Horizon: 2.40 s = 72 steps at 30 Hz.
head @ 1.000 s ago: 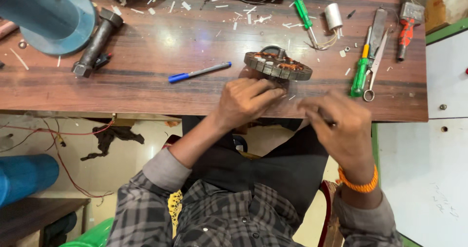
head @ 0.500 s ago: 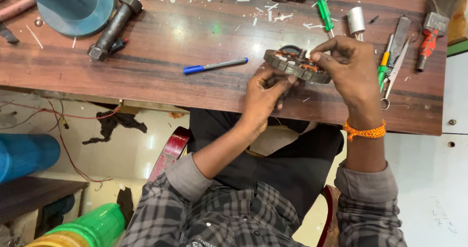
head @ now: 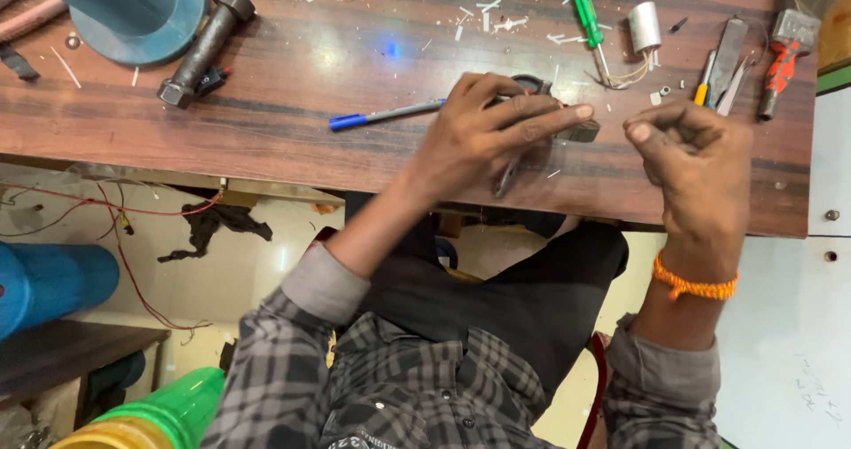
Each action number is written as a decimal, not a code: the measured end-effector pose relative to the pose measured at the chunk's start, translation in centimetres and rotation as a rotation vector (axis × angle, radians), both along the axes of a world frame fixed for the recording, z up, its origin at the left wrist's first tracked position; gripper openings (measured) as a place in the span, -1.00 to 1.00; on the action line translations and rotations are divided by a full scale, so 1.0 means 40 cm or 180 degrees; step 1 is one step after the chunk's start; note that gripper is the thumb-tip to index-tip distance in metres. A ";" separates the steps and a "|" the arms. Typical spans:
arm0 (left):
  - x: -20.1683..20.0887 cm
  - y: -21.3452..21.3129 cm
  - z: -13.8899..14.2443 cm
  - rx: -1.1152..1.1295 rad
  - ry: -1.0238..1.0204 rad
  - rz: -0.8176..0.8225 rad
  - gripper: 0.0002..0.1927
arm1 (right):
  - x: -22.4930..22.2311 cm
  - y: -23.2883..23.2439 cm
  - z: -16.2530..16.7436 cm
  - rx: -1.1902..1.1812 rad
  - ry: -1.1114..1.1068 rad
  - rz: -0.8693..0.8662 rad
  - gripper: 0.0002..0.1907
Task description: The person sits at a workbench and works on a small electric motor, fitting copper windings and small components into the motor housing by hand. They turn the motor over, press parts into place, and pick up small pieces from the table as they assemble the unit.
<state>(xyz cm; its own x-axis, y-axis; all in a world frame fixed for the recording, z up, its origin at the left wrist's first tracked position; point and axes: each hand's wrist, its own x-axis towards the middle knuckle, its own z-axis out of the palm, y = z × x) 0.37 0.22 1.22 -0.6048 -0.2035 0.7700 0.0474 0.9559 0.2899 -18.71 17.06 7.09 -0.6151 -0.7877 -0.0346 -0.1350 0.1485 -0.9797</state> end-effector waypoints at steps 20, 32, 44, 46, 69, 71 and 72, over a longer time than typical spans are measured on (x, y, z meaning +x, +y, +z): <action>-0.012 -0.060 -0.073 -0.1408 0.0178 -0.0332 -0.74 | 0.193 0.061 -0.136 0.0244 0.2136 0.0126 -0.87; 0.041 0.028 -0.029 0.0142 -0.0121 -0.0472 -0.84 | 0.169 0.051 0.072 0.0120 0.2865 0.0612 -0.90; -0.060 0.117 -0.127 0.4578 0.0627 -0.0384 -0.86 | -0.032 -0.181 -0.038 0.0678 0.1673 0.0392 -0.88; -0.066 0.135 -0.117 0.4563 0.0912 -0.0340 -0.87 | -0.059 -0.175 -0.074 0.0634 0.1334 0.0346 -0.86; -0.025 -0.046 -0.020 0.0703 -0.0010 -0.0715 -0.47 | 0.172 0.010 0.048 0.0114 0.2342 0.0368 -0.92; -0.026 -0.047 -0.015 0.0754 0.0026 -0.0712 -0.51 | 0.161 0.012 0.045 0.0306 0.1762 0.0115 -0.91; -0.025 -0.046 -0.013 0.0786 0.0044 -0.0705 -0.52 | 0.154 0.014 0.045 0.0406 0.1467 0.0005 -0.90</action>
<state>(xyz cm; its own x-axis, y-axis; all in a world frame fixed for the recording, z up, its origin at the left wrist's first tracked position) -0.64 -1.64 0.71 -0.6449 -0.2498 0.7223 0.2517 0.8229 0.5094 -12.55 17.61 8.88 -0.5880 -0.7957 0.1451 -0.5515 0.2631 -0.7916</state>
